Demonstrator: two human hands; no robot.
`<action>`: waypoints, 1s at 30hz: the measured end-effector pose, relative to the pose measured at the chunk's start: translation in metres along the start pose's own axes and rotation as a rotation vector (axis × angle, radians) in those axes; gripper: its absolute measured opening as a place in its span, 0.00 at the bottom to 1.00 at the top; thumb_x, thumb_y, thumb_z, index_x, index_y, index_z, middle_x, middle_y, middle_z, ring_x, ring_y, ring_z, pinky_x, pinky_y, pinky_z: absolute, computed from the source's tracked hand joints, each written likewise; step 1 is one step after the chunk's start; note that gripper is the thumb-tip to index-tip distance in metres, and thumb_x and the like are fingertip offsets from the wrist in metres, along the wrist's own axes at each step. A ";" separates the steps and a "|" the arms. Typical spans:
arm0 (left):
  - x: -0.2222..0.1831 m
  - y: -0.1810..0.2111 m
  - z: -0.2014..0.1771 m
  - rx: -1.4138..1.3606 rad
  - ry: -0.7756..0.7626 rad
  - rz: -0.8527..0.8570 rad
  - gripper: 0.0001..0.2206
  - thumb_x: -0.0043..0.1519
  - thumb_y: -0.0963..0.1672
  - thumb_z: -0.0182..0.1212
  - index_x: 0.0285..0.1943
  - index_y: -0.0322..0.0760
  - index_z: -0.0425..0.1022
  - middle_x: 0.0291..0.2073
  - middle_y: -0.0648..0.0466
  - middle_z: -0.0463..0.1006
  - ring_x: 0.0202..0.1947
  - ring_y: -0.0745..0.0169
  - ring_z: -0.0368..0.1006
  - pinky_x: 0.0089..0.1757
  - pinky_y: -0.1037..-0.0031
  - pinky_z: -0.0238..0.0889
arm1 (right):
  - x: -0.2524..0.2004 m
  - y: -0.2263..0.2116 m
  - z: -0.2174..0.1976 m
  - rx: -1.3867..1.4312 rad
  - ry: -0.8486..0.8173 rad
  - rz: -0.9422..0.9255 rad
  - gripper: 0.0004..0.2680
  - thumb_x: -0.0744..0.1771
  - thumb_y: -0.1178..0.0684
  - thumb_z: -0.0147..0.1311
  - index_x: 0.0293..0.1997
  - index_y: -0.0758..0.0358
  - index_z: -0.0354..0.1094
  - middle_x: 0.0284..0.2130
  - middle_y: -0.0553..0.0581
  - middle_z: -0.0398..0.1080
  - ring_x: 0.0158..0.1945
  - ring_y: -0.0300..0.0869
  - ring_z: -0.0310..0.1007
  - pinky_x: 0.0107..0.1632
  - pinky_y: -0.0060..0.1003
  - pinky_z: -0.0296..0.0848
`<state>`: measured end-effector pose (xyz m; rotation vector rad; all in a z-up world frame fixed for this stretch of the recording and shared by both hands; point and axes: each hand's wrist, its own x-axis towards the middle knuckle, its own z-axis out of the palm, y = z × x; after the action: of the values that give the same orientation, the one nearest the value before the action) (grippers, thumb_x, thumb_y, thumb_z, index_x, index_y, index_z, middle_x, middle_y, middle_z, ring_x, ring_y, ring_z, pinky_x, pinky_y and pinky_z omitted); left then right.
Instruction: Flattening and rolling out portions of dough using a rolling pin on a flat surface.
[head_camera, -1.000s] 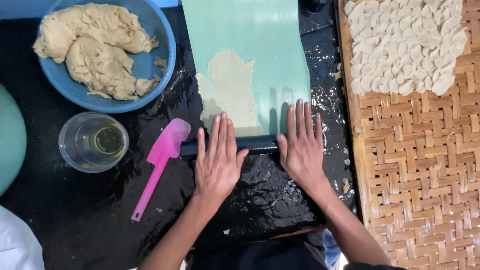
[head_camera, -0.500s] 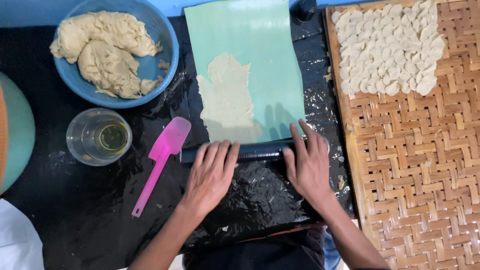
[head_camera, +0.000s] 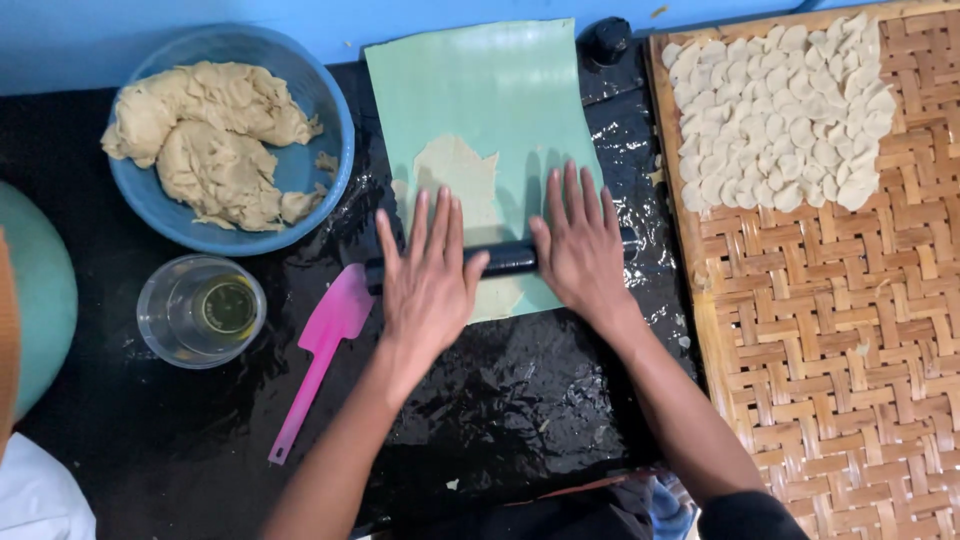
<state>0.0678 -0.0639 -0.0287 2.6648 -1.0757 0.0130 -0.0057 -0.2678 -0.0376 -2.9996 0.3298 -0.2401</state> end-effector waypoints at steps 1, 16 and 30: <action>0.015 -0.007 0.005 0.005 0.004 -0.002 0.33 0.70 0.54 0.42 0.78 0.26 0.50 0.78 0.44 0.47 0.78 0.46 0.38 0.67 0.35 0.23 | 0.015 0.004 0.002 0.002 0.005 -0.004 0.24 0.74 0.42 0.29 0.76 0.71 0.46 0.74 0.73 0.48 0.78 0.62 0.44 0.75 0.58 0.43; -0.020 0.012 0.001 0.040 0.030 -0.032 0.35 0.71 0.55 0.37 0.78 0.21 0.45 0.78 0.37 0.45 0.79 0.46 0.37 0.70 0.44 0.24 | -0.025 -0.008 -0.005 -0.032 0.067 0.018 0.25 0.74 0.41 0.30 0.77 0.71 0.43 0.74 0.74 0.45 0.78 0.60 0.41 0.76 0.56 0.39; -0.159 -0.038 -0.045 -0.109 0.240 -0.523 0.21 0.57 0.45 0.64 0.57 0.27 0.70 0.47 0.37 0.71 0.48 0.35 0.68 0.47 0.54 0.64 | -0.037 -0.037 -0.031 0.191 0.115 0.009 0.21 0.72 0.46 0.47 0.70 0.73 0.57 0.71 0.80 0.50 0.77 0.67 0.44 0.75 0.56 0.47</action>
<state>-0.0172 0.0817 -0.0118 2.6737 -0.2842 0.1622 -0.0387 -0.2269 -0.0075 -2.8016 0.3112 -0.4188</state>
